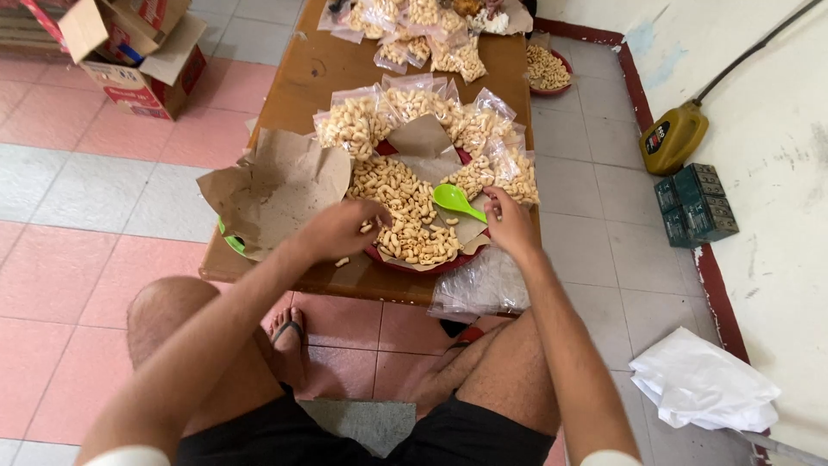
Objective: A person is manually portioning macaroni into small plastic bags using a spoon and their hands.
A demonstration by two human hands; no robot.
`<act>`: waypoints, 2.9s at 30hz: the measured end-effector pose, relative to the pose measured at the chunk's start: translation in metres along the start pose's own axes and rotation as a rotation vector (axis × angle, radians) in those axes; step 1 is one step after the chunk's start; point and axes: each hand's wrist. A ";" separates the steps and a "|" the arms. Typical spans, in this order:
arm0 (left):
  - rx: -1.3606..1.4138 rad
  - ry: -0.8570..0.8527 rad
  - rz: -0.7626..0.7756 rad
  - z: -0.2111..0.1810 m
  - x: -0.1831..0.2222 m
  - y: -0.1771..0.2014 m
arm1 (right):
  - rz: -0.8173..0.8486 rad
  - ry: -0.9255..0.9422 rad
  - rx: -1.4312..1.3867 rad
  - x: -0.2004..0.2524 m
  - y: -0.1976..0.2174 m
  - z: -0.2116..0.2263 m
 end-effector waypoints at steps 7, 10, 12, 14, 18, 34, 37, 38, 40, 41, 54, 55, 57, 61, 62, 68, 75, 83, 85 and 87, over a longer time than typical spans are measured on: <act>-0.070 -0.052 -0.060 0.058 -0.065 -0.001 | 0.267 -0.167 0.170 -0.056 -0.014 -0.009; -0.441 -0.078 -0.014 0.074 -0.075 -0.012 | 0.363 -0.220 0.197 -0.090 -0.043 -0.057; -0.391 -0.076 0.029 0.071 -0.083 -0.014 | 0.355 -0.245 0.248 -0.100 -0.047 -0.059; -0.420 -0.073 0.044 0.069 -0.085 -0.009 | 0.362 -0.253 0.249 -0.100 -0.042 -0.045; -0.633 -0.032 0.099 0.088 -0.090 -0.028 | 0.333 -0.277 0.213 -0.094 -0.028 -0.005; -0.587 0.092 0.320 0.026 -0.058 0.012 | -0.370 -0.007 0.429 -0.100 0.024 -0.017; -0.599 0.095 0.322 0.029 -0.058 0.012 | -0.242 -0.113 0.395 -0.106 0.022 -0.038; -0.603 0.107 0.324 0.030 -0.058 0.012 | -0.117 -0.210 0.349 -0.105 0.021 -0.035; -0.604 0.117 0.331 0.029 -0.056 0.013 | 0.011 -0.311 0.301 -0.103 0.019 -0.037; -0.605 0.119 0.343 0.026 -0.055 0.014 | 0.002 -0.309 0.320 -0.103 0.018 -0.040; -0.613 0.159 0.377 0.029 -0.054 0.013 | -0.070 -0.181 0.289 -0.078 0.037 -0.005; -0.609 0.159 0.382 0.029 -0.053 0.014 | -0.066 -0.186 0.289 -0.077 0.039 -0.001; -0.590 0.154 0.371 0.027 -0.051 0.016 | -0.075 -0.122 0.273 -0.073 0.044 0.006; -0.592 0.149 0.395 0.024 -0.053 0.022 | -0.052 -0.105 0.267 -0.068 0.046 0.001; -0.580 0.162 0.436 0.021 -0.055 0.025 | -0.045 -0.081 0.270 -0.068 0.047 -0.005; -0.574 0.153 0.428 0.024 -0.048 0.023 | -0.062 -0.013 0.309 -0.056 0.056 -0.034; -0.556 0.185 0.436 0.027 -0.040 0.024 | 0.341 -0.382 0.370 -0.020 0.051 -0.067; -0.552 0.227 0.502 0.024 -0.038 0.026 | 0.518 -0.401 0.283 -0.012 0.052 -0.089; -0.541 0.230 0.509 0.025 -0.038 0.024 | 0.517 -0.387 0.282 -0.009 0.050 -0.094; -0.548 0.221 0.495 0.027 -0.039 0.021 | 0.532 -0.356 0.316 -0.007 0.048 -0.102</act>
Point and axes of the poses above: each hand's wrist, its own x-axis away from the middle knuckle, its own y-axis out of the back of the hand, z = x × y, and after that the axes turned 8 degrees about -x, right-handed
